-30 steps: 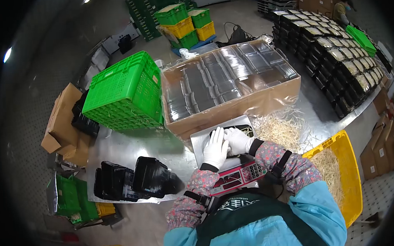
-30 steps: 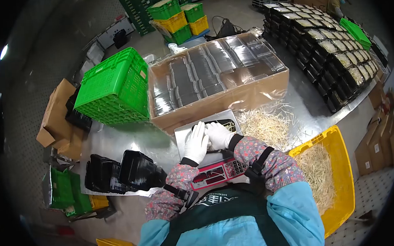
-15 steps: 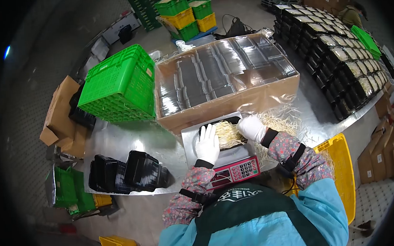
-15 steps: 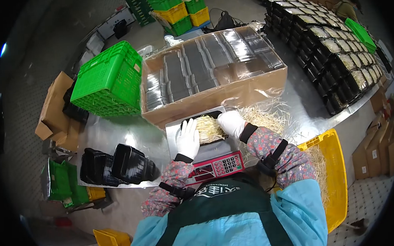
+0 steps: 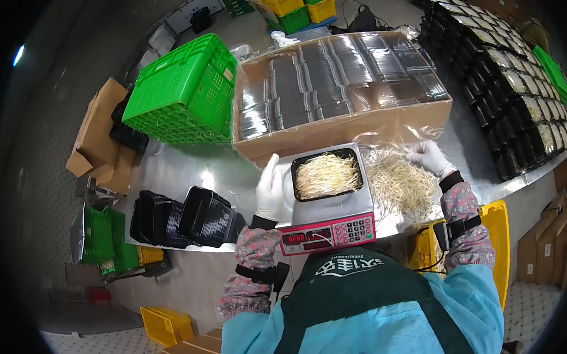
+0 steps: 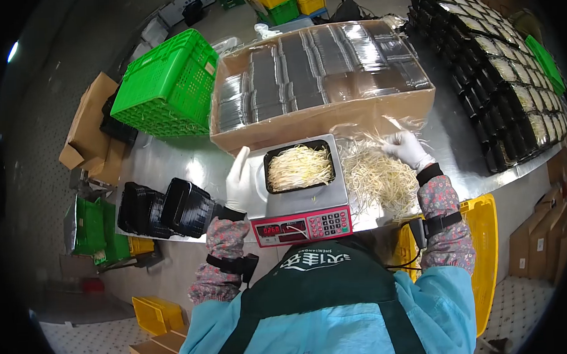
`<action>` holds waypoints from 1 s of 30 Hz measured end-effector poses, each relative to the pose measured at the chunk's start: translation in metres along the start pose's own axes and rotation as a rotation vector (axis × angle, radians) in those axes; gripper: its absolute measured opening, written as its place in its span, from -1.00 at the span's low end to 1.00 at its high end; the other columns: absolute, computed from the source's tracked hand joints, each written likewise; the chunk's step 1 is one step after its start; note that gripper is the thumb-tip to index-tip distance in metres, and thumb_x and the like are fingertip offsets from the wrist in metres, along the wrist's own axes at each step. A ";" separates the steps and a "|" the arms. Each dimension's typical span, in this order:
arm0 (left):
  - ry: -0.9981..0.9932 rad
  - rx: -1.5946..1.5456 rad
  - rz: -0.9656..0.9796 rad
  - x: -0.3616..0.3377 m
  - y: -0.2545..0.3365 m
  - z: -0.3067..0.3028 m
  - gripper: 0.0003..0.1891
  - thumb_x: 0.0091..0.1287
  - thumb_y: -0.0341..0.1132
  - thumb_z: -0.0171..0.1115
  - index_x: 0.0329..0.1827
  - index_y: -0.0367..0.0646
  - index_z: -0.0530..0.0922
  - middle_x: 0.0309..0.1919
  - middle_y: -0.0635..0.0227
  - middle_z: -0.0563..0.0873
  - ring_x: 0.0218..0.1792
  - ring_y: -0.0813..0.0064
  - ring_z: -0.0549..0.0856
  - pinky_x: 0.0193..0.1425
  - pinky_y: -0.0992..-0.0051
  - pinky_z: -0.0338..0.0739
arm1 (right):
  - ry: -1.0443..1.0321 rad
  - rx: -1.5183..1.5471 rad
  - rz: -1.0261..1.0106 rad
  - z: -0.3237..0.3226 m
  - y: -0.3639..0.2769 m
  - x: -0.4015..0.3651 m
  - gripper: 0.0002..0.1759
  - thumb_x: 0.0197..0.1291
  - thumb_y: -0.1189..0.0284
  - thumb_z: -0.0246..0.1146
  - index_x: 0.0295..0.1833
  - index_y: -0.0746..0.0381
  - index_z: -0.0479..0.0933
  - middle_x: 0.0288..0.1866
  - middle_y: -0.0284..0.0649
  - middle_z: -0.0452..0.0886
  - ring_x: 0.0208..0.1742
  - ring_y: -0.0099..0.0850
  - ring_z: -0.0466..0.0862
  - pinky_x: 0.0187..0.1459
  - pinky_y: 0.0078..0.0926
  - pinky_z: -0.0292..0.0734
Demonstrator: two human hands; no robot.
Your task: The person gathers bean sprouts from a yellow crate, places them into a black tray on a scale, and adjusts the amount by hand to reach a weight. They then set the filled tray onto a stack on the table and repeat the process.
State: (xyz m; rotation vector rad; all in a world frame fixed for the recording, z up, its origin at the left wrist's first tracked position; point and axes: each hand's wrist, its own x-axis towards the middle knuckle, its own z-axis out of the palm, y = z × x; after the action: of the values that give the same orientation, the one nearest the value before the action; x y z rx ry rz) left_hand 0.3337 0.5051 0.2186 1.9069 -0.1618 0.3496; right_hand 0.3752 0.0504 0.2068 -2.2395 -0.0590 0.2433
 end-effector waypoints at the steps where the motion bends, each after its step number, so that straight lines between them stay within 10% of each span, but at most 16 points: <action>1: 0.024 -0.032 0.034 0.002 -0.010 -0.009 -0.59 0.48 -0.49 -0.02 0.36 -0.44 0.40 0.29 0.05 0.56 0.32 0.32 0.53 0.41 0.42 0.36 | -0.030 -0.161 0.017 0.009 0.032 0.001 -0.81 0.09 0.40 0.42 -0.39 0.32 0.68 -0.48 -0.11 0.67 -0.43 -0.44 0.66 -0.28 -0.45 0.56; 4: 0.014 0.107 0.028 0.003 0.009 -0.031 -0.62 0.46 -0.49 0.02 0.32 -0.36 0.47 0.22 0.05 0.61 0.27 0.27 0.58 0.37 0.40 0.41 | 0.055 -0.491 -0.026 0.016 0.081 -0.010 -0.82 -0.05 0.35 0.42 -0.35 0.23 0.71 -0.37 -0.03 0.71 -0.29 -0.12 0.71 -0.16 -0.20 0.59; 13: -0.432 0.773 0.516 0.001 -0.010 0.075 -0.49 0.41 -0.15 0.13 0.36 -0.21 0.42 0.34 0.04 0.46 0.36 -0.03 0.41 0.38 0.01 0.27 | 0.142 -0.255 -0.217 0.014 -0.009 0.010 -0.80 0.10 0.43 0.39 -0.31 0.38 0.67 -0.49 0.02 0.65 -0.47 -0.26 0.68 -0.34 -0.37 0.55; 19: -0.522 0.788 0.392 0.004 -0.008 0.077 -0.39 0.42 -0.06 0.11 0.46 -0.18 0.31 0.42 0.05 0.39 0.45 0.01 0.32 0.45 0.00 0.24 | 0.090 -0.035 -0.225 0.009 -0.077 0.009 -0.79 0.21 0.42 0.36 -0.22 0.38 0.69 -0.50 -0.25 0.67 -0.45 -0.58 0.61 -0.36 -0.54 0.52; 25: -0.291 0.115 0.065 0.010 0.018 0.045 -0.41 0.54 -0.26 -0.05 0.57 -0.25 0.08 0.50 0.02 0.27 0.53 0.22 0.25 0.56 0.29 0.10 | -0.040 0.408 -0.384 0.048 -0.171 0.006 -0.82 0.22 0.47 0.39 -0.15 0.38 0.68 -0.35 -0.34 0.71 -0.32 -0.65 0.63 -0.24 -0.64 0.57; 30: 0.005 -0.448 -0.244 0.005 0.009 0.022 -0.41 0.52 -0.27 -0.01 0.54 -0.32 0.11 0.48 -0.01 0.30 0.51 0.20 0.27 0.56 0.30 0.11 | -0.051 -0.344 -0.652 0.128 -0.148 0.036 -0.76 0.20 0.26 0.33 -0.19 0.21 0.70 -0.27 -0.09 0.68 -0.22 -0.07 0.68 -0.09 -0.23 0.58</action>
State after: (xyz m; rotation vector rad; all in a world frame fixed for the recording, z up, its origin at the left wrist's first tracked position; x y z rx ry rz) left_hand 0.3394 0.4816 0.2206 1.4623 -0.0002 0.1367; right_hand 0.3915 0.2463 0.2380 -2.4105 -0.8982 -0.0745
